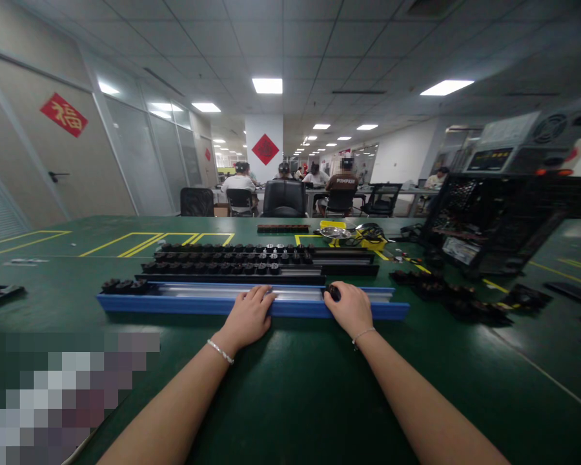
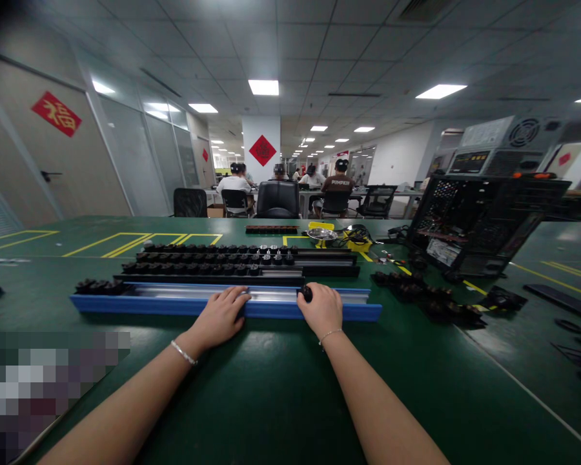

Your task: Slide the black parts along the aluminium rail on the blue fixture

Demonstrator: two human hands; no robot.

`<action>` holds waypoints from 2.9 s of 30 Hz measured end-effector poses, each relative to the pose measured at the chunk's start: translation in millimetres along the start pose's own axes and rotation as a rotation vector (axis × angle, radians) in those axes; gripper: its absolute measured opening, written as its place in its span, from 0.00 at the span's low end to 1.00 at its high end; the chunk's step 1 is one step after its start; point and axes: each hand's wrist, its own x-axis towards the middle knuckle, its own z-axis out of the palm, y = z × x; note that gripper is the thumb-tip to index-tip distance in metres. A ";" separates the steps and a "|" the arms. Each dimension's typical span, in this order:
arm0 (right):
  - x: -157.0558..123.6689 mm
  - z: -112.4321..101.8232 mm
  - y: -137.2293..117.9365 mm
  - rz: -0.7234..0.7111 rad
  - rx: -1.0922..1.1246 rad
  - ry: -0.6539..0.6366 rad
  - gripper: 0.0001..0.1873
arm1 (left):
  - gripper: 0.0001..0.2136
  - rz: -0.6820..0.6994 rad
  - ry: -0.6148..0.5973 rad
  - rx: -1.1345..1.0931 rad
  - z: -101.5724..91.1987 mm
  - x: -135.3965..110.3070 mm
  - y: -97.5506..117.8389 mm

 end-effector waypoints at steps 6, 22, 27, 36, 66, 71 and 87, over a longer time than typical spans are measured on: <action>-0.1 -0.4 0.6 0.018 -0.016 0.004 0.11 | 0.22 0.003 0.003 -0.004 0.0 0.2 -0.1; -0.8 -2.7 -0.7 0.032 -0.030 -0.013 0.12 | 0.22 -0.019 -0.033 -0.024 -4.0 0.0 1.4; -0.7 -1.9 0.8 0.028 -0.044 -0.001 0.11 | 0.22 -0.012 -0.028 -0.021 -3.7 -0.5 1.3; 0.2 -2.4 1.7 0.041 -0.044 -0.011 0.11 | 0.22 -0.014 -0.031 -0.023 -3.3 -0.5 0.7; 2.4 -2.6 -1.0 0.120 -0.031 -0.010 0.13 | 0.22 -0.028 -0.011 -0.027 -3.5 -0.6 3.4; 1.8 -2.0 0.4 0.129 -0.045 0.005 0.14 | 0.21 -0.025 -0.003 -0.025 -2.6 -0.7 3.0; 3.1 -3.7 4.6 0.184 -0.075 -0.034 0.16 | 0.20 -0.012 0.009 -0.014 0.1 -0.9 1.3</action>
